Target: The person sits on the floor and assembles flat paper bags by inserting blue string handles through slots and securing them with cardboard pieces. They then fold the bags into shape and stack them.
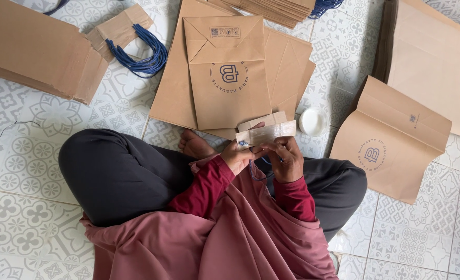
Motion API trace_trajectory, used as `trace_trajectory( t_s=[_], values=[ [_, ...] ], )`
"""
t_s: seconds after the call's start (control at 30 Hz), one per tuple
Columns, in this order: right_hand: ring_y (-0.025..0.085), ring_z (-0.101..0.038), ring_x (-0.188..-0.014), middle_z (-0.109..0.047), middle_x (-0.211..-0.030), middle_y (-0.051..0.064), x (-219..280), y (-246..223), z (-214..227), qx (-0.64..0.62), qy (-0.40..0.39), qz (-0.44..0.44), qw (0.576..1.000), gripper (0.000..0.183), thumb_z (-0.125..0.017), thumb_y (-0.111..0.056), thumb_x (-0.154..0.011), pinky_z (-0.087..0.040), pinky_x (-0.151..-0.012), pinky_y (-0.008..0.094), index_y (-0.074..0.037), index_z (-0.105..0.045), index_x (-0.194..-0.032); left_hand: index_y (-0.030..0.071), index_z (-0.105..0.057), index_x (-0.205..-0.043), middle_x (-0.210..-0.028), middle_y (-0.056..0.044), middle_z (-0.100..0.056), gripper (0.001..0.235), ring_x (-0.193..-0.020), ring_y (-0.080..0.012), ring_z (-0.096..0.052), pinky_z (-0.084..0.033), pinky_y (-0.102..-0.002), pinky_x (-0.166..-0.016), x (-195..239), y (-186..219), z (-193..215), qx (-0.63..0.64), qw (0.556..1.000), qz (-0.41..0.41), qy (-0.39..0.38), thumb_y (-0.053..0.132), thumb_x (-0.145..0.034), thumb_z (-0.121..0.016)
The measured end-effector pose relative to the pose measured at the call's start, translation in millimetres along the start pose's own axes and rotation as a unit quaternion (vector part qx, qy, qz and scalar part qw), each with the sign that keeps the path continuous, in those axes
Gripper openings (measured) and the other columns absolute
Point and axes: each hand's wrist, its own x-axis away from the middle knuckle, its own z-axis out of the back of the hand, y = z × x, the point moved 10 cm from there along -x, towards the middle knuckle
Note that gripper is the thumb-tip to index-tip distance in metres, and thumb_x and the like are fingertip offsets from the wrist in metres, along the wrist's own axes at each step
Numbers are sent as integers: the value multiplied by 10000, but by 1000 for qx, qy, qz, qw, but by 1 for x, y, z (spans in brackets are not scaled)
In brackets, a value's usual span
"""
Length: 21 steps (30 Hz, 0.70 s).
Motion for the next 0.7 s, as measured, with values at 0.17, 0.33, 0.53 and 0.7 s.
trace_trajectory(
  t_s=[0.17, 0.33, 0.53, 0.7],
  values=[
    [263, -671, -753, -601, -852, 38, -1, 7, 12, 35, -4, 6, 999, 140, -783, -53, -900, -558, -718, 380, -182, -826, -934, 98, -370, -1599, -1465, -219, -552, 941, -1290, -363, -582, -474, -514, -1102, 1, -4, -1, 1, 1000, 6, -14, -260, -731, -434],
    [253, -661, -752, -588, -855, 38, -1, 9, 17, 51, 20, 6, 998, 130, -805, -51, -896, -556, -731, 352, -172, -826, -937, 112, -368, -1604, -1482, -231, -531, 950, -1325, -378, -549, -445, -525, -1118, 0, -7, 0, 1, 1000, 14, -20, -261, -733, -435],
    [248, -682, -746, -598, -835, 15, 4, 4, 1, 18, -6, -3, 1000, 178, -777, -65, -891, -563, -739, 340, -227, -841, -929, 80, -370, -1592, -1435, -222, -580, 942, -1247, -340, -625, -515, -475, -1072, -1, -6, 8, -17, 1000, 5, -5, -271, -720, -424],
    [251, -673, -790, -604, -871, 16, 5, 42, 39, 128, 36, -33, 991, 150, -817, -64, -892, -554, -746, 390, -202, -817, -949, 103, -368, -1604, -1504, -232, -504, 932, -1359, -397, -496, -410, -542, -1140, 3, -4, -2, -13, 1000, 13, -19, -241, -740, -439]
  ],
)
